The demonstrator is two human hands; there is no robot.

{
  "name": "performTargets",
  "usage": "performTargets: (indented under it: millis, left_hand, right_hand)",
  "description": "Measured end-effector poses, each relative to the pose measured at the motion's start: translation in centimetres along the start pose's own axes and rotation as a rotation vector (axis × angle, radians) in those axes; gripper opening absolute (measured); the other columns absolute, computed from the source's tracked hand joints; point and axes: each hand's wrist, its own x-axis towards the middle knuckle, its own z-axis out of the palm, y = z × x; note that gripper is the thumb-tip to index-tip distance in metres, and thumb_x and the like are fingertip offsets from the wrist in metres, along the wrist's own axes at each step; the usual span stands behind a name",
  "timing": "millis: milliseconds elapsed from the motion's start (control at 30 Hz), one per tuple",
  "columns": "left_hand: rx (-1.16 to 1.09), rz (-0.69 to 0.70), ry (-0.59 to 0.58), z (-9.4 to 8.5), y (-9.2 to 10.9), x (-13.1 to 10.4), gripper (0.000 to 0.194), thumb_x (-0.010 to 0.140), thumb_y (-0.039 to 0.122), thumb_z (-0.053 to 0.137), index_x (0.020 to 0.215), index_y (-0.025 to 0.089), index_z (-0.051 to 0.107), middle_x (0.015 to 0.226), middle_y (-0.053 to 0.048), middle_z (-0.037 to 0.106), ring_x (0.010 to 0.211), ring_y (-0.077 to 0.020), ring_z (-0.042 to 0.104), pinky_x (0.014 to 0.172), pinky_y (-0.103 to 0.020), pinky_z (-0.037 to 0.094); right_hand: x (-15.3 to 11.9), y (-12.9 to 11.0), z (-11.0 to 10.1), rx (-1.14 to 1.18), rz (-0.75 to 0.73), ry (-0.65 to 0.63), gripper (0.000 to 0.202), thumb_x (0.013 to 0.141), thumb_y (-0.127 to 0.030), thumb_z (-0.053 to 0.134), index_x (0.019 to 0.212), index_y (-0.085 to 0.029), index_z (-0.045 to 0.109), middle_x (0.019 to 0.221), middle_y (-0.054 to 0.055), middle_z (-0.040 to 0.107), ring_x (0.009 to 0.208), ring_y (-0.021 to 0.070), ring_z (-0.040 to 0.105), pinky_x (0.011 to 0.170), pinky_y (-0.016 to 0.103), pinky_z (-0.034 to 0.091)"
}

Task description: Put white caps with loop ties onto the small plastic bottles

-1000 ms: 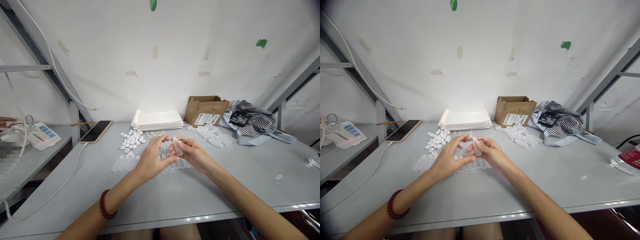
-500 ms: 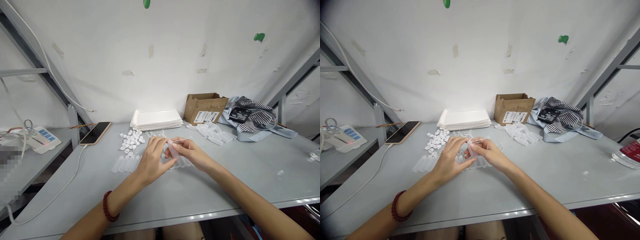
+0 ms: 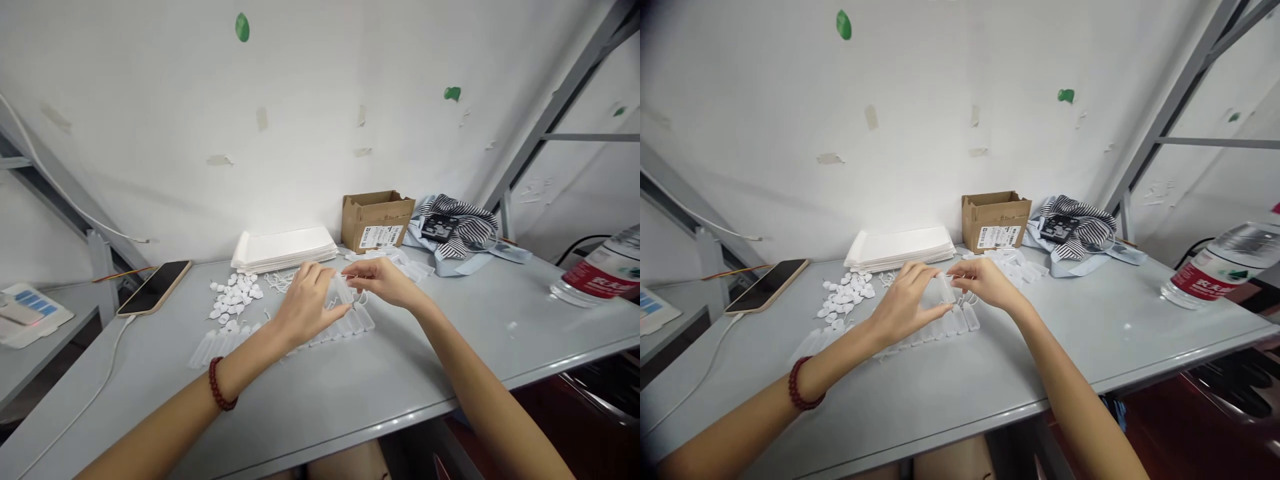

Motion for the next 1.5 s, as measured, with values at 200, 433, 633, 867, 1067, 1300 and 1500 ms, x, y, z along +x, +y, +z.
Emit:
performTargets:
  millis: [200,433,633,867,1067,1300,1500]
  left_hand:
    - [0.060,0.000,-0.143,2.4,1.3,2.8,0.039,0.073,0.040,0.070,0.100,0.014,0.059,0.101,-0.012,0.060,0.104,-0.0313,0.048,0.087,-0.044,0.045]
    - [0.038,-0.138,-0.236,4.7,2.3,3.4,0.033,0.073,0.040,0.064,0.090,0.012,0.061,0.093,-0.014,0.061,0.101,-0.0327,0.048,0.082,-0.043,0.046]
    - [-0.038,-0.176,-0.249,5.6,1.8,3.4,0.043,0.072,0.042,0.064,0.099,0.009,0.062,0.098,-0.015,0.062,0.106,-0.0332,0.047,0.085,-0.043,0.046]
    - [-0.024,-0.155,-0.260,5.8,1.8,3.4,0.051,0.073,0.044,0.063,0.108,0.007,0.062,0.097,-0.014,0.061,0.105,-0.0311,0.046,0.087,-0.040,0.044]
    - [-0.027,-0.168,-0.309,5.5,2.4,3.5,0.052,0.072,0.047,0.063,0.107,0.009,0.063,0.101,-0.014,0.059,0.108,-0.0309,0.044,0.090,-0.039,0.042]
    - [0.016,-0.169,-0.376,5.5,3.3,3.7,0.049,0.071,0.046,0.064,0.101,0.007,0.065,0.101,-0.016,0.060,0.108,-0.0320,0.044,0.091,-0.040,0.041]
    - [0.013,-0.222,-0.392,5.5,3.8,3.7,0.043,0.075,0.040,0.061,0.102,0.007,0.063,0.103,-0.017,0.061,0.109,-0.0328,0.044,0.091,-0.041,0.040]
  right_hand:
    - [-0.1,2.4,-2.6,-0.298,-0.101,0.048,0.015,0.075,-0.015,0.062,0.074,-0.021,0.075,0.076,0.002,0.075,0.072,0.0187,0.068,0.068,0.032,0.053]
    - [-0.4,3.8,-3.3,-0.408,-0.062,-0.032,0.024,0.071,-0.004,0.059,0.067,-0.021,0.075,0.073,0.003,0.075,0.071,0.0207,0.068,0.068,0.033,0.055]
    - [-0.8,3.1,-3.3,-0.443,-0.024,-0.067,0.029,0.071,-0.001,0.059,0.084,-0.021,0.076,0.085,0.003,0.076,0.079,0.0219,0.069,0.069,0.032,0.055]
    - [-0.8,2.4,-3.2,-0.494,0.000,-0.105,0.029,0.075,-0.002,0.055,0.087,-0.019,0.075,0.088,0.004,0.076,0.081,0.0202,0.068,0.070,0.030,0.052]
    - [-0.7,1.9,-3.3,-0.603,0.108,-0.162,0.026,0.077,-0.003,0.052,0.084,-0.015,0.074,0.086,0.004,0.074,0.081,0.0170,0.065,0.073,0.025,0.047]
    - [-0.5,1.6,-2.9,-0.674,0.176,-0.232,0.028,0.074,0.001,0.051,0.079,-0.014,0.073,0.079,0.006,0.073,0.077,0.0176,0.063,0.068,0.025,0.042]
    - [-0.5,1.4,-2.8,-0.686,0.189,-0.211,0.027,0.075,0.001,0.051,0.080,-0.013,0.073,0.082,0.007,0.073,0.079,0.0189,0.062,0.069,0.026,0.041]
